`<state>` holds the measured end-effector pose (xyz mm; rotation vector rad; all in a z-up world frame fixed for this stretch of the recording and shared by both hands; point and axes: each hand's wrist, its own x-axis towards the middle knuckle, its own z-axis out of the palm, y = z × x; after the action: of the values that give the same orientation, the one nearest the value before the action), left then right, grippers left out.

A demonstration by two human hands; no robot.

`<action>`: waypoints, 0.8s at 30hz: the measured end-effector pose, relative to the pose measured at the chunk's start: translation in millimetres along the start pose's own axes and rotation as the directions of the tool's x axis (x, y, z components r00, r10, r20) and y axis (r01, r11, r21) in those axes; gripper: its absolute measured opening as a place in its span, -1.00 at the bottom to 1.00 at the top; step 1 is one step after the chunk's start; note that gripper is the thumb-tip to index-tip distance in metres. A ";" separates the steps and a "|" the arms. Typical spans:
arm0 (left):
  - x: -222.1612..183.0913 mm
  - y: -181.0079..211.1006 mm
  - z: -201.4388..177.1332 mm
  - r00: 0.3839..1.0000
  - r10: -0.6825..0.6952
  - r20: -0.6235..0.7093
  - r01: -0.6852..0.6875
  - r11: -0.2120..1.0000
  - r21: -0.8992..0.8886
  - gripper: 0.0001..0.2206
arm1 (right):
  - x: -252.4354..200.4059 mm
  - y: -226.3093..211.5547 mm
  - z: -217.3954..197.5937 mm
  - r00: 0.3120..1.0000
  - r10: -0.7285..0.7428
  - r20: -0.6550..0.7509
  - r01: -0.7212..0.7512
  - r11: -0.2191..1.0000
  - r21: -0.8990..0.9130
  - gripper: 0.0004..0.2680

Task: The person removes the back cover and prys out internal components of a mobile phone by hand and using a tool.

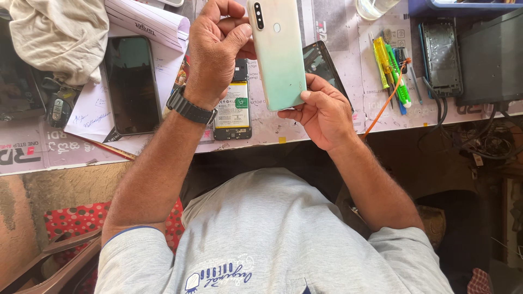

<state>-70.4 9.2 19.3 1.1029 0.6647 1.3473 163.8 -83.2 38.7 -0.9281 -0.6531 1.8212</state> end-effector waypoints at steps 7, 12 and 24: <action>2.6 1.0 2.9 1.000 -0.002 -0.006 0.002 0.998 0.055 -0.81 | -0.1 -0.1 2.1 1.000 0.003 -0.006 -0.003 0.995 -0.099 -0.71; 5.6 -1.7 9.3 0.999 -0.049 0.008 0.048 0.994 0.096 -0.81 | -14.4 -32.3 -10.4 0.947 -0.323 0.003 0.083 0.237 -0.968 -0.68; 30.2 -7.6 29.5 0.993 -0.114 0.012 0.106 0.956 0.272 -0.83 | -36.1 -33.0 -13.1 0.891 -0.435 0.134 -0.116 -0.502 -0.857 -0.49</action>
<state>-36.0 32.3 30.2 1.2805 0.8971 1.1658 200.7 -102.5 67.6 -1.9869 -2.2449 -0.0520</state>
